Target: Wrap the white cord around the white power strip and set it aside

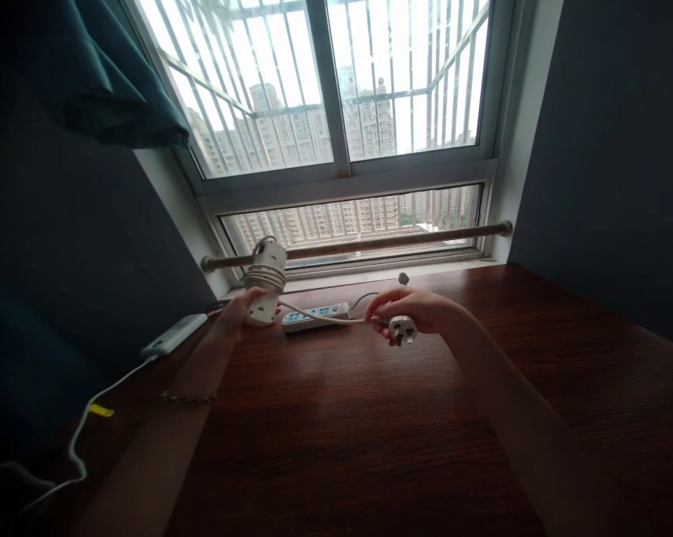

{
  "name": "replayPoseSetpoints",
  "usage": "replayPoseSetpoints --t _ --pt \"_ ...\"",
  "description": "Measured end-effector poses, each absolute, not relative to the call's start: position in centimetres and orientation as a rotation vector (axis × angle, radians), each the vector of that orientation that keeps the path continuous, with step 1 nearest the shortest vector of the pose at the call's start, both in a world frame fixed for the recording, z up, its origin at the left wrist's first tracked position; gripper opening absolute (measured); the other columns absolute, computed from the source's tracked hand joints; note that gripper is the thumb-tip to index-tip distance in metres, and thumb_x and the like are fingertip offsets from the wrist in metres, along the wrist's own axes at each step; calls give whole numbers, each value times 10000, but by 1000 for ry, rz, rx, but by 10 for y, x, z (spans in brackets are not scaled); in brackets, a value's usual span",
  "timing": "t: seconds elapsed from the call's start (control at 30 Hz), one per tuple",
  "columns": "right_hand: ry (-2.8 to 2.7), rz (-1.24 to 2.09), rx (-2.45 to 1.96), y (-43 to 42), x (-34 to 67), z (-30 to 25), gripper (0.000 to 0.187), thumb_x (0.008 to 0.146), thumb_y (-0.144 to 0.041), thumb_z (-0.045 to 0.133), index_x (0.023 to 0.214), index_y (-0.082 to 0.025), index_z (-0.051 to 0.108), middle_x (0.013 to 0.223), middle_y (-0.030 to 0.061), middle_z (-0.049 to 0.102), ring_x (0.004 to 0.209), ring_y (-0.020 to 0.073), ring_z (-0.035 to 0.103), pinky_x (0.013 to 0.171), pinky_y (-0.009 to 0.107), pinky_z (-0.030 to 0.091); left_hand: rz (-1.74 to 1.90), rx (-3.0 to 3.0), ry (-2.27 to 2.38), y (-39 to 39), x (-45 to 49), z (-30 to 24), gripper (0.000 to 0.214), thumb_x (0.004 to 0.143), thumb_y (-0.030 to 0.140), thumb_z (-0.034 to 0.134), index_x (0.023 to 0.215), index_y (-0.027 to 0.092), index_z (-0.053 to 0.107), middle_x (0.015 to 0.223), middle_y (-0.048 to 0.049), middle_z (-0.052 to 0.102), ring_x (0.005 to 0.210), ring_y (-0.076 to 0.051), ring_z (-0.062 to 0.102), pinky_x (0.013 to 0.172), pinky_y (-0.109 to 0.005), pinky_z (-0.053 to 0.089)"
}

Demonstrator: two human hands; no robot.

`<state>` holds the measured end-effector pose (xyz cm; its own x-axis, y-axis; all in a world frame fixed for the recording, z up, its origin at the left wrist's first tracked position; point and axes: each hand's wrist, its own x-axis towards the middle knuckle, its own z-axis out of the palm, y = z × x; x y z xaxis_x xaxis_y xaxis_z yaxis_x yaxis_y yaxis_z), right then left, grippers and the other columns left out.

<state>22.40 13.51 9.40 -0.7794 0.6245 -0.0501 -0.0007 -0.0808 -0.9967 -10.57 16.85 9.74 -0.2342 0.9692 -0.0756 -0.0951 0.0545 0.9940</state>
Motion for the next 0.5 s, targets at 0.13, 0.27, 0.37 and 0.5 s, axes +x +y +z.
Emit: replayPoseSetpoints --t 0.13,0.27,0.37,0.5 --pt "-1652 1889 -604 122 235 111 244 786 -256 575 910 -45 585 810 121 570 670 154 578 601 266 503 1132 914 1309 167 -103 90 240 730 282 561 888 102 581 677 -53 601 537 -148 572 460 -265 465" --pt "-1485 1770 -608 112 238 121 198 721 -235 616 818 -63 595 817 121 592 659 148 586 590 238 505 981 911 1238 169 -97 81 273 716 292 571 906 96 589 700 -87 616 571 -170 587 469 -279 467" --pt "-1448 1699 -546 107 242 126 167 728 -179 606 870 -92 589 873 108 612 730 163 617 679 267 528 904 925 1185 170 -93 74 300 674 310 591 886 99 600 733 -121 629 601 -204 599 454 -293 463" --pt "-1491 1502 -376 106 253 129 332 715 -84 608 1034 -139 532 1018 102 610 1017 243 560 904 406 464 794 950 1136 168 -89 68 346 645 349 595 886 99 603 784 -151 633 623 -222 600 458 -307 465"
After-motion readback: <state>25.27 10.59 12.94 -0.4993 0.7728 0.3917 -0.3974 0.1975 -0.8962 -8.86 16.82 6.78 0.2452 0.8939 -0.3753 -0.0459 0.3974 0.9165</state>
